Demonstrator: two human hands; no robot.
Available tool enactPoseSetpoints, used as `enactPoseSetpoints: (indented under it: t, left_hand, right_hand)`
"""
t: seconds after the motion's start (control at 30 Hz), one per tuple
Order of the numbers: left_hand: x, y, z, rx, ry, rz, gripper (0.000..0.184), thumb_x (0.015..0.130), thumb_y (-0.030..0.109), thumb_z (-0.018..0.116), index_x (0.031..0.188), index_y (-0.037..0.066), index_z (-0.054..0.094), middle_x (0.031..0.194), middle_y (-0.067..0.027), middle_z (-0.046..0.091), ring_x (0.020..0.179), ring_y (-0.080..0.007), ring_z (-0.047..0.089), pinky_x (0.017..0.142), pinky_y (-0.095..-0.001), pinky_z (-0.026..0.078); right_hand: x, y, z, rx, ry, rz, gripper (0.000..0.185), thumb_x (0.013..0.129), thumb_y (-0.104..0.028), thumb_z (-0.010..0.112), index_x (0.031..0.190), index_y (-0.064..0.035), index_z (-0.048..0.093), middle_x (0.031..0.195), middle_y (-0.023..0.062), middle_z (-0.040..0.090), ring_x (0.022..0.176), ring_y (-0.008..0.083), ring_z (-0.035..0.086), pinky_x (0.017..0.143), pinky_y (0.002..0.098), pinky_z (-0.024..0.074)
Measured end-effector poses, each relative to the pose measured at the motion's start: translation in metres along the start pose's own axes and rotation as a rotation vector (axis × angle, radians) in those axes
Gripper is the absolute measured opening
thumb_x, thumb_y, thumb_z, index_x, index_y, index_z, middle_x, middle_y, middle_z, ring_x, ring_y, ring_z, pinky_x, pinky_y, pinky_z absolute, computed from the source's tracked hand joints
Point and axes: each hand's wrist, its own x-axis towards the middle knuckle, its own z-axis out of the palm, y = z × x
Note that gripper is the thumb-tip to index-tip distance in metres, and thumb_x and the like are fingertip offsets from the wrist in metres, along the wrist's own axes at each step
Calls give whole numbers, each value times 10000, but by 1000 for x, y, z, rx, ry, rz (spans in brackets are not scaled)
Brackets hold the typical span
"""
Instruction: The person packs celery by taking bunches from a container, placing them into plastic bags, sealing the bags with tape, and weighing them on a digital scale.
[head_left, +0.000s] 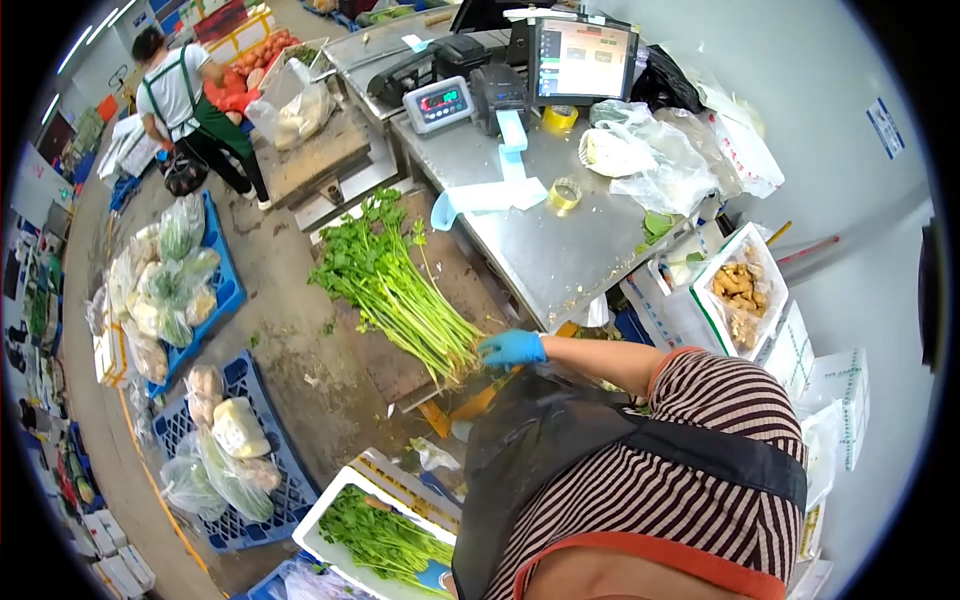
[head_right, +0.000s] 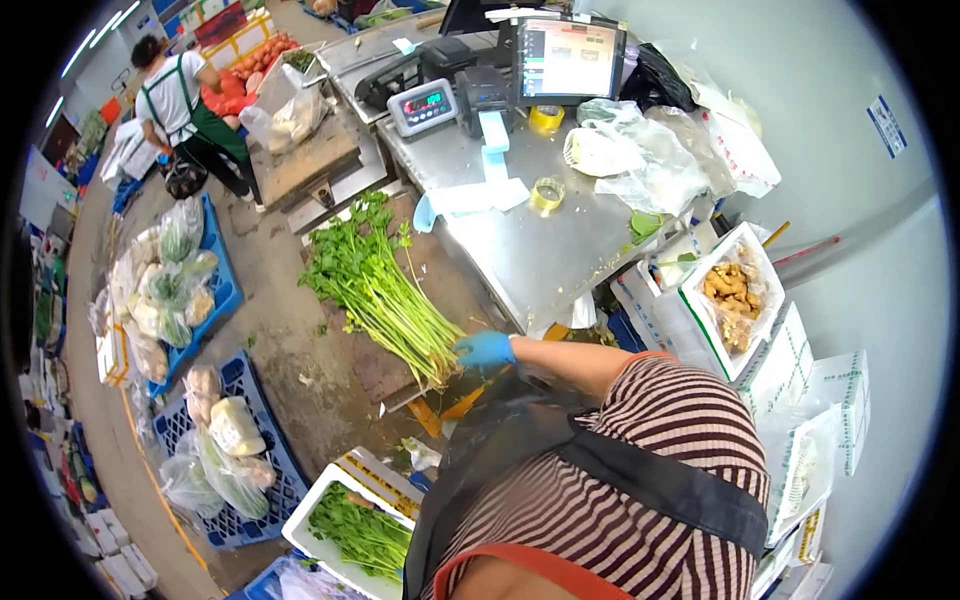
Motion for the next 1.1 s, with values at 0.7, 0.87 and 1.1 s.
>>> enactPoseSetpoints:
  t: [0.7,0.87,1.1]
  left_hand:
    - [-452,398,84,5,-802,552,428,919,121,553,1303,-65,524,1221,-218,618,1088,-301,603,944,-377,456]
    - [-422,352,97,113,-673,725,366,900,116,619,1227,-47,600,1187,-202,647,1074,-293,620,932,-369,466]
    - [-463,367,103,54,-819,690,366,900,69,612,1245,-53,590,1206,-174,646,1100,-249,611,965,-343,457]
  right_hand:
    - [-7,198,-740,14,941,-307,477,764,-500,753,749,-40,628,731,82,649,685,174,598,712,293,493]
    - [3,189,-779,-6,905,-381,544,779,-577,720,776,-39,644,731,62,635,748,165,589,764,277,475]
    - [-24,196,-711,473,756,-512,481,782,-506,768,794,-42,640,791,64,662,684,150,608,657,251,501]
